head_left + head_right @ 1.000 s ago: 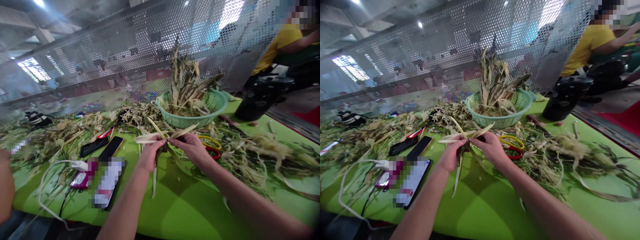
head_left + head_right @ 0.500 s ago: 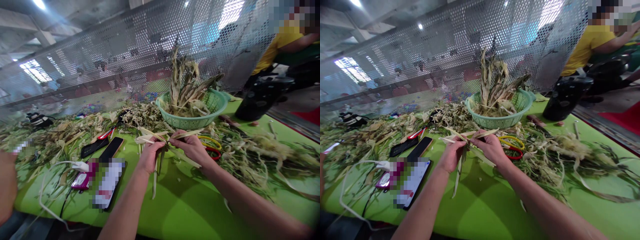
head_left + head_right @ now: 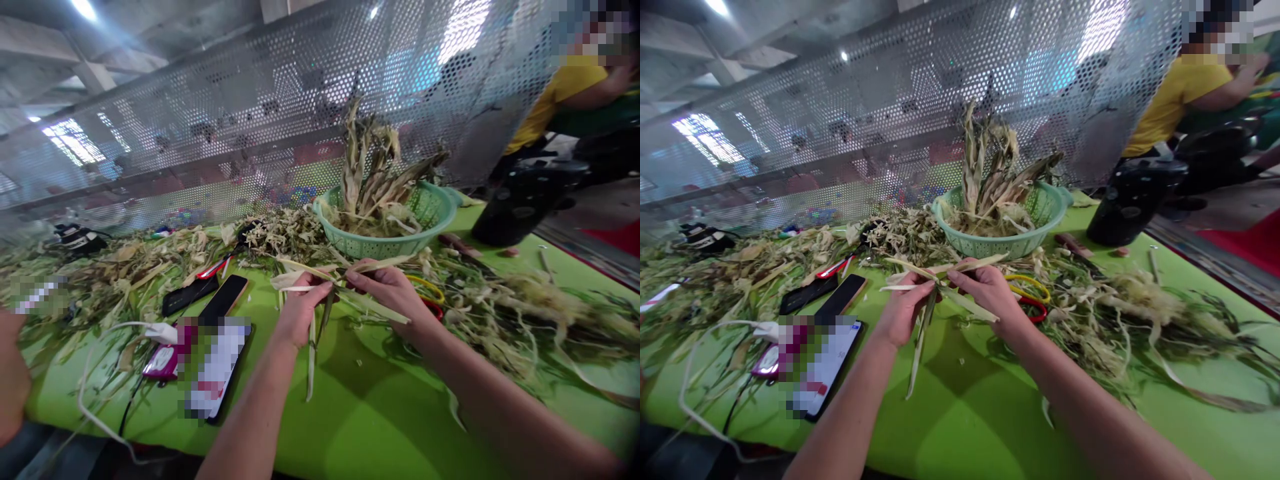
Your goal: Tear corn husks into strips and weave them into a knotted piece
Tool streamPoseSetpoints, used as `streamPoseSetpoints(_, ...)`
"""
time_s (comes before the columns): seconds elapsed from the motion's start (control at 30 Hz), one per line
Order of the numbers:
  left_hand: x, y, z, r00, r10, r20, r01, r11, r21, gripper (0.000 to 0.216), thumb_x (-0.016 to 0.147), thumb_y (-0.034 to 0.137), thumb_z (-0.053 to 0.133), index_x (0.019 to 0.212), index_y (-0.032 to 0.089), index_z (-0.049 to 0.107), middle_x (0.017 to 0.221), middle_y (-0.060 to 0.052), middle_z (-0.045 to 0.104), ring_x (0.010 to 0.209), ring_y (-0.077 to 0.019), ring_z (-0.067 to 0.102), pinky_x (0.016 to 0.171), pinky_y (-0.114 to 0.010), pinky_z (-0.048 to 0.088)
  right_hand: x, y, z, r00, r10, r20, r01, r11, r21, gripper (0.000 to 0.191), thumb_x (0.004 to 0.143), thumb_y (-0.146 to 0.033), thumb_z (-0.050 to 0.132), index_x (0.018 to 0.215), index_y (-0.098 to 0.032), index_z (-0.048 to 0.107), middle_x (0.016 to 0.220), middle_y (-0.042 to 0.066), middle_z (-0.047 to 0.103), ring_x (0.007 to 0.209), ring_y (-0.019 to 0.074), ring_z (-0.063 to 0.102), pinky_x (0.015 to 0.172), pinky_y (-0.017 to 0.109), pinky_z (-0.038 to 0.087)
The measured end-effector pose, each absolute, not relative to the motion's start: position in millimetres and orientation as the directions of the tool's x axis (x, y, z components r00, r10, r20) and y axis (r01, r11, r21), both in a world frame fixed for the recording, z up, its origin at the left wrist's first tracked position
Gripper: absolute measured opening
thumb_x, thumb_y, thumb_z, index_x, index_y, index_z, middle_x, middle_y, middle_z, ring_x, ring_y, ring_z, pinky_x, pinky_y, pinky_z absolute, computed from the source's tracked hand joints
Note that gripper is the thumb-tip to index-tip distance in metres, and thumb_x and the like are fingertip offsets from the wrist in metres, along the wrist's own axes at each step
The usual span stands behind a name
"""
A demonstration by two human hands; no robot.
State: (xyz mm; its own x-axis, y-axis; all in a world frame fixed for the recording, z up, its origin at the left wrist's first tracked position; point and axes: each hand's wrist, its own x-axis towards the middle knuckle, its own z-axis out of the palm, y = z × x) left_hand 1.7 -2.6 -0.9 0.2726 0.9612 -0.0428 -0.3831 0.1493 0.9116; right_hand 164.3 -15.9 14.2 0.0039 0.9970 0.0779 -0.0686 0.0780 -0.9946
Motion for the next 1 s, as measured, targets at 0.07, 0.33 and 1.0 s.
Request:
streamPoseSetpoints(0.07,1.0,-1.5,-2.2,0.222,0.975,0.017,-0.315,0.055,0.948,0.026,0.073,0.032,0.074,0.094,0.019,0.066,0.088,-0.002,0.066,0.082,-0.0136,0.06,0.079,-0.026,0.045,167.5,-14.6,15.5,-0.063,0.998,0.019,-0.018,0.017,-1.0,0.037,0.074,-0.054,0.069,0.073,-0.017,0.064,0.065,0.0,0.059,0.057,0.0133,0.051,0.055,0.027,0.038)
streamPoseSetpoints(0.33,1.4,-2.2,-2.5,0.289,0.955,-0.061,-0.28,0.145,0.949,0.031,0.075,0.045,0.07,0.086,0.017,0.063,0.077,-0.001,0.064,0.068,-0.0118,0.059,0.07,-0.025,0.046,170.9,-11.4,13.1,-0.205,0.975,0.086,0.078,0.104,-0.992,0.026,0.073,-0.04,0.073,0.074,-0.017,0.063,0.068,0.001,0.064,0.06,0.0117,0.05,0.057,0.025,0.038)
streamPoseSetpoints(1.0,-0.3,-2.8,-0.2,0.248,0.967,0.061,-0.146,-0.025,0.989,0.027,0.075,0.042,0.071,0.091,0.021,0.067,0.066,0.002,0.056,0.062,-0.0112,0.047,0.061,-0.023,0.037,169.8,-11.4,10.2,-0.098,0.97,0.222,0.226,0.239,-0.944,0.027,0.075,-0.044,0.069,0.073,-0.017,0.062,0.064,-0.001,0.057,0.06,0.0129,0.048,0.056,0.026,0.037)
